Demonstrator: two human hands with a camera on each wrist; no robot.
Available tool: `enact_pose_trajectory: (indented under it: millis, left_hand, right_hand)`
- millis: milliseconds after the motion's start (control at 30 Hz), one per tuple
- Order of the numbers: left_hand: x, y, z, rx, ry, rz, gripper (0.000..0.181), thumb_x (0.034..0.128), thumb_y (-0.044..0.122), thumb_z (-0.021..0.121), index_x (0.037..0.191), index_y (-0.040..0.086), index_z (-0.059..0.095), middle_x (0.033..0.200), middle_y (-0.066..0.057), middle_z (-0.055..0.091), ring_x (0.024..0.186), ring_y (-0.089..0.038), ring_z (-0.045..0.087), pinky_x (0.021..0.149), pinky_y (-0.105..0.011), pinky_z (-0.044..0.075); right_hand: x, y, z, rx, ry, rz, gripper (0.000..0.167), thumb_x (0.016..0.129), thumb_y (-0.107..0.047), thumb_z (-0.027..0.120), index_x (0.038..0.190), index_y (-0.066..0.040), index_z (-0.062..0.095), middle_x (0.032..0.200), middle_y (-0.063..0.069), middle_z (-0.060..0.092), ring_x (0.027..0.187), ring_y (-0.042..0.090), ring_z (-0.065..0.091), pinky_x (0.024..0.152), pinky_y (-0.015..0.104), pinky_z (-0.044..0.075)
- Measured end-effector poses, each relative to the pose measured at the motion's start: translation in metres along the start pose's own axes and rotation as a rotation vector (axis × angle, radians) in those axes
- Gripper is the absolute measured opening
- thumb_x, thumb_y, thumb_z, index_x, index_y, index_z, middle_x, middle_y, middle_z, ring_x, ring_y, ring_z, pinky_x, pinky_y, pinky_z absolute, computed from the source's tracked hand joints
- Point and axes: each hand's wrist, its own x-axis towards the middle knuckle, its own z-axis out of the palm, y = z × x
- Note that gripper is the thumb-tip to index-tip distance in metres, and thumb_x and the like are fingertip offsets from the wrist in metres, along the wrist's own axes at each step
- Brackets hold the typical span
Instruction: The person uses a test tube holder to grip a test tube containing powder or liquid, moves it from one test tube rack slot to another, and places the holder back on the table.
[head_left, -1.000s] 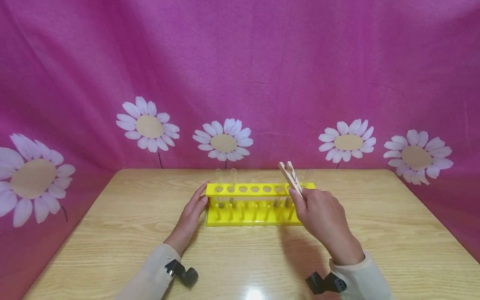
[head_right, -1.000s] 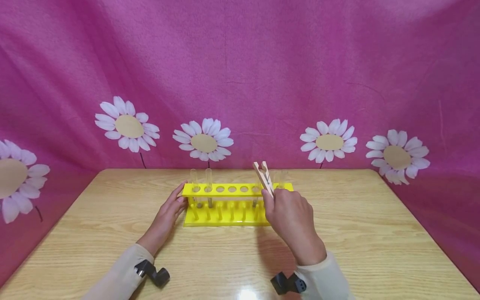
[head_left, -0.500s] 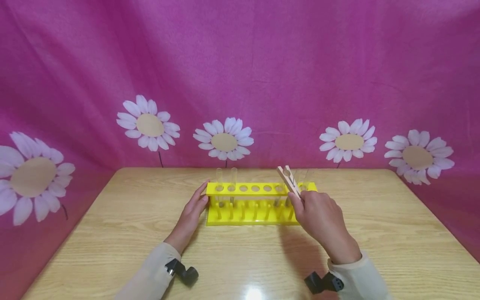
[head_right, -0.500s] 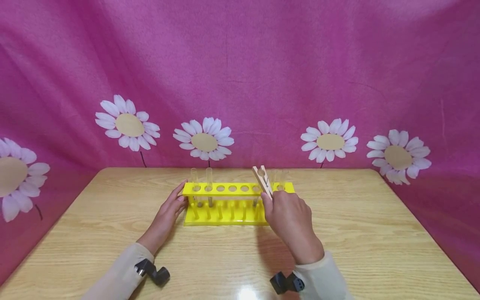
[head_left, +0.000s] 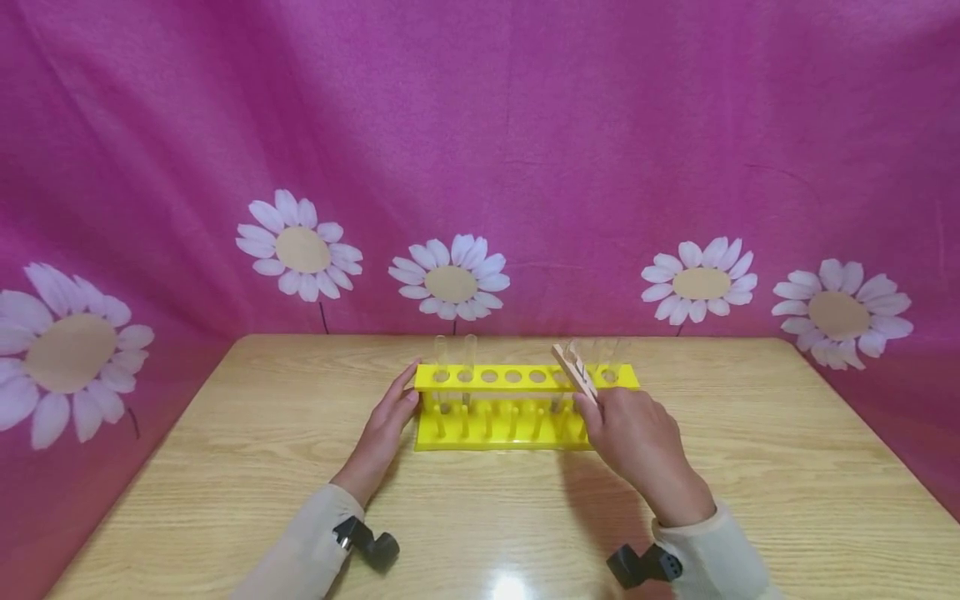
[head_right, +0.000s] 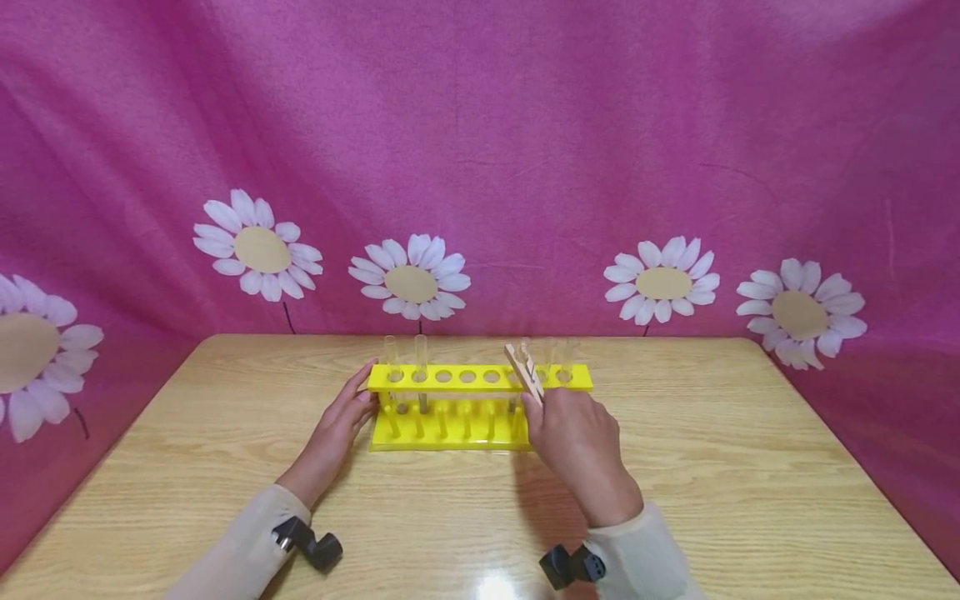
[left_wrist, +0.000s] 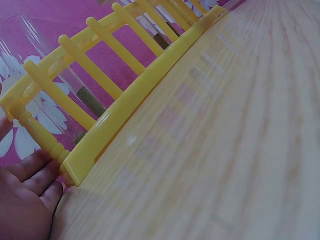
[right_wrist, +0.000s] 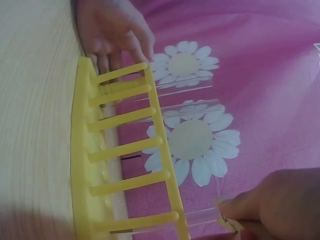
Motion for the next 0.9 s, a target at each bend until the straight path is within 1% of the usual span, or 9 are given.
enact_pose_trajectory:
  millis: [100, 167, 300, 500, 667, 733, 900]
  left_hand:
    - [-0.0002, 0.0005, 0.0002, 0.003, 0.003, -0.01, 0.049, 0.1026, 0.041, 0.04, 0.151, 0.037, 0.029, 0.156, 0.013, 0.024, 0.144, -0.015, 0.021, 0.117, -0.046, 0.021]
    - [0.0, 0.001, 0.0004, 0.011, 0.005, -0.017, 0.05, 0.1025, 0.042, 0.04, 0.151, 0.036, 0.028, 0.156, 0.014, 0.025, 0.144, -0.015, 0.021, 0.117, -0.046, 0.021]
    - [0.0008, 0.0012, 0.0004, 0.013, 0.005, -0.011, 0.051, 0.1027, 0.041, 0.04, 0.152, 0.032, 0.028, 0.156, 0.012, 0.025, 0.144, -0.016, 0.022, 0.117, -0.047, 0.02]
    - [0.0001, 0.0015, 0.0003, 0.011, 0.009, -0.012, 0.049, 0.1029, 0.04, 0.039, 0.151, 0.035, 0.029, 0.157, 0.011, 0.024, 0.145, -0.017, 0.021, 0.116, -0.048, 0.021]
    - [0.0004, 0.0025, 0.0009, 0.013, 0.013, -0.025, 0.05, 0.1026, 0.042, 0.039, 0.151, 0.036, 0.028, 0.155, 0.016, 0.025, 0.144, -0.014, 0.021, 0.117, -0.047, 0.02]
    - [0.0001, 0.0032, 0.0012, 0.017, 0.014, -0.032, 0.049, 0.1025, 0.042, 0.039, 0.151, 0.038, 0.029, 0.154, 0.017, 0.026, 0.144, -0.012, 0.021, 0.117, -0.046, 0.02]
    - [-0.0011, 0.0048, 0.0014, 0.014, 0.01, -0.032, 0.047, 0.1028, 0.041, 0.039, 0.149, 0.041, 0.03, 0.155, 0.017, 0.025, 0.144, -0.013, 0.021, 0.117, -0.046, 0.02]
  right_hand:
    - [0.0007, 0.0002, 0.0009, -0.009, -0.01, 0.009, 0.039, 0.098, -0.036, 0.053, 0.067, -0.011, 0.055, 0.057, 0.004, 0.045, 0.049, 0.018, 0.042, 0.042, 0.028, 0.033]
    - [0.001, 0.0004, 0.0015, -0.014, -0.015, 0.012, 0.039, 0.098, -0.036, 0.053, 0.068, -0.011, 0.055, 0.058, 0.004, 0.045, 0.049, 0.019, 0.042, 0.043, 0.028, 0.033]
    - [0.002, 0.0015, 0.0028, -0.023, -0.025, 0.022, 0.038, 0.098, -0.036, 0.052, 0.069, -0.011, 0.055, 0.059, 0.005, 0.046, 0.05, 0.02, 0.043, 0.043, 0.029, 0.034]
    - [0.0027, 0.0031, 0.0049, -0.031, -0.028, 0.019, 0.039, 0.097, -0.035, 0.052, 0.068, -0.011, 0.055, 0.059, 0.005, 0.046, 0.05, 0.02, 0.043, 0.043, 0.03, 0.034]
    - [0.0039, 0.0029, 0.0061, -0.033, -0.034, 0.023, 0.038, 0.097, -0.035, 0.053, 0.068, -0.01, 0.056, 0.058, 0.005, 0.046, 0.05, 0.02, 0.043, 0.043, 0.03, 0.034]
    - [0.0041, 0.0029, 0.0068, -0.031, -0.037, 0.024, 0.038, 0.097, -0.034, 0.053, 0.068, -0.01, 0.056, 0.058, 0.005, 0.046, 0.05, 0.02, 0.043, 0.043, 0.029, 0.034]
    - [0.0036, 0.0033, 0.0084, -0.024, -0.041, 0.029, 0.038, 0.097, -0.034, 0.053, 0.067, -0.01, 0.056, 0.058, 0.005, 0.046, 0.05, 0.019, 0.042, 0.043, 0.029, 0.033]
